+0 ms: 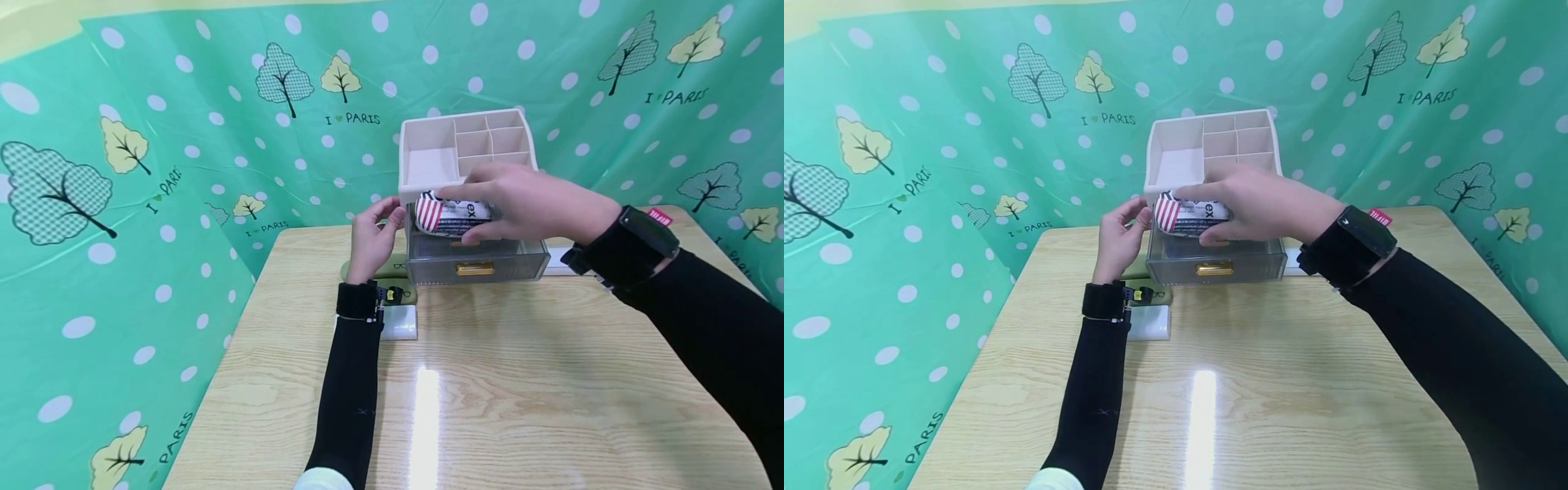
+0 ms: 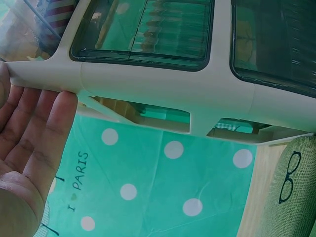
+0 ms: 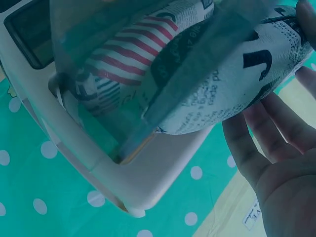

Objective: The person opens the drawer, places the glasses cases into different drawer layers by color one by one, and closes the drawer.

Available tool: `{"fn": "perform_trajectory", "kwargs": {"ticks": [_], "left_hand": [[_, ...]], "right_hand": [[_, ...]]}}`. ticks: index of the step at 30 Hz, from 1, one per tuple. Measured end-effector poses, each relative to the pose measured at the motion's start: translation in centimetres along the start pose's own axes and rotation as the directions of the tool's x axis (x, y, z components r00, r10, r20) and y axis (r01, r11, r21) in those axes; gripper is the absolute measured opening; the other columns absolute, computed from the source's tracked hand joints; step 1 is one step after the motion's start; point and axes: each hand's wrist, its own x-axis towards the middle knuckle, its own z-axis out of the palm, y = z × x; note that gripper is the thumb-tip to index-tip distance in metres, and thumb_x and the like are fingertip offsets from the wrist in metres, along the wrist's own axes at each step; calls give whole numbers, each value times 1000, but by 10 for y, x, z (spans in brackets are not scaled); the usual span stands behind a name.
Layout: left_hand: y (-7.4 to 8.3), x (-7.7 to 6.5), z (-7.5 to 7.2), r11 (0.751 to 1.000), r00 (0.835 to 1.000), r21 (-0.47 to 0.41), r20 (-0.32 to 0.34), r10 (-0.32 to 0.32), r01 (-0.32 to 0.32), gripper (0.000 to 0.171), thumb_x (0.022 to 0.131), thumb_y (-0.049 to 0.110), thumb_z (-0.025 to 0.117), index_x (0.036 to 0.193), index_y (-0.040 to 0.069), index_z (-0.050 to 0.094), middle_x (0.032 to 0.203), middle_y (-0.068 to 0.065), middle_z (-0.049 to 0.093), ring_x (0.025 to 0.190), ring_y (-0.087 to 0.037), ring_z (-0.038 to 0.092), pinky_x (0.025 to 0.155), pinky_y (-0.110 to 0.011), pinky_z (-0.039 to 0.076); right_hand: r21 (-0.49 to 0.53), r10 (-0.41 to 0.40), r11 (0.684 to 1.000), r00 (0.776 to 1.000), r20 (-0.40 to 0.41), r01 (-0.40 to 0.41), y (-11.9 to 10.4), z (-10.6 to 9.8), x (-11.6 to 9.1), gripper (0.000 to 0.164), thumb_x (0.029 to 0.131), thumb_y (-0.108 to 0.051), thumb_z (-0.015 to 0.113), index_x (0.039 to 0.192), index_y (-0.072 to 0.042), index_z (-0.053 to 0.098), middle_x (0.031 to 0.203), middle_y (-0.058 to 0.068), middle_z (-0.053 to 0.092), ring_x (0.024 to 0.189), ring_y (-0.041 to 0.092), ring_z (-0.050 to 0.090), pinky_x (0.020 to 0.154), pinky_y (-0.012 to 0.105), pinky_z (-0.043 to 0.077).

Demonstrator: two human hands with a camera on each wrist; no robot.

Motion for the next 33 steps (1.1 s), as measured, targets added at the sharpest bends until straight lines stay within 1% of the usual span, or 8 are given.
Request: {"fn": "perform_trajectory", "kwargs": {"ticks": [5,9,13,18,23,27,29,33], "left_hand": [[-1,0,-2,999,1000,-33,18,16,-16,34,101,23,64,124,-1,69,116,-16,73,103,-24,70,83,-27,63],[-1,0,-2,999,999,-40,21,24,-23,34,100,26,65,124,1,70,115,-14,73,102,-23,70,83,-27,63],[-1,1,-2,999,1000,-42,19,23,-22,34,100,23,66,124,0,69,116,-16,72,103,-25,70,83,-27,63],[1,1,0,999,1000,-48,16,24,-23,33,100,17,66,125,-4,67,117,-21,71,103,-29,69,83,-28,63],[18,-4,-1,999,1000,-43,14,14,-13,31,101,11,64,124,-9,66,117,-24,70,104,-33,69,84,-28,63],[31,-8,-4,999,1000,-39,15,2,-2,30,101,11,63,124,-9,66,116,-24,71,104,-32,69,85,-29,63],[32,-8,-4,999,1000,-32,13,-4,4,30,101,12,63,124,-8,66,117,-23,71,105,-31,69,85,-29,63],[17,-4,-3,1000,1000,-25,6,-2,2,32,101,16,64,125,-6,66,118,-22,71,105,-30,69,85,-28,63]], "right_hand": [[-15,-2,1000,1000,26,2,-1,6,0,71,82,-37,88,146,-25,59,118,13,67,95,25,62,79,41,60],[5,-19,1000,998,61,19,0,12,2,69,83,-36,87,146,-25,59,122,12,69,96,23,64,79,40,61],[21,-37,999,995,89,36,1,17,4,66,83,-33,88,144,-23,61,123,12,70,97,22,66,80,39,61],[1,-52,999,992,114,52,0,22,5,63,82,-28,89,140,-22,65,111,10,71,93,20,64,76,36,59],[1,-56,998,987,153,57,-3,26,7,58,83,-22,88,138,-23,67,106,10,70,91,21,63,78,38,60],[-2,-53,999,985,165,54,-4,28,8,57,83,-21,88,137,-23,68,106,9,71,90,20,63,79,37,60],[-4,-50,999,984,173,51,-4,29,8,56,84,-22,88,136,-23,68,108,9,71,91,20,63,80,37,60],[23,-46,999,980,192,43,-3,30,11,54,85,-21,87,135,-21,69,107,7,72,88,18,62,77,35,59]]}}
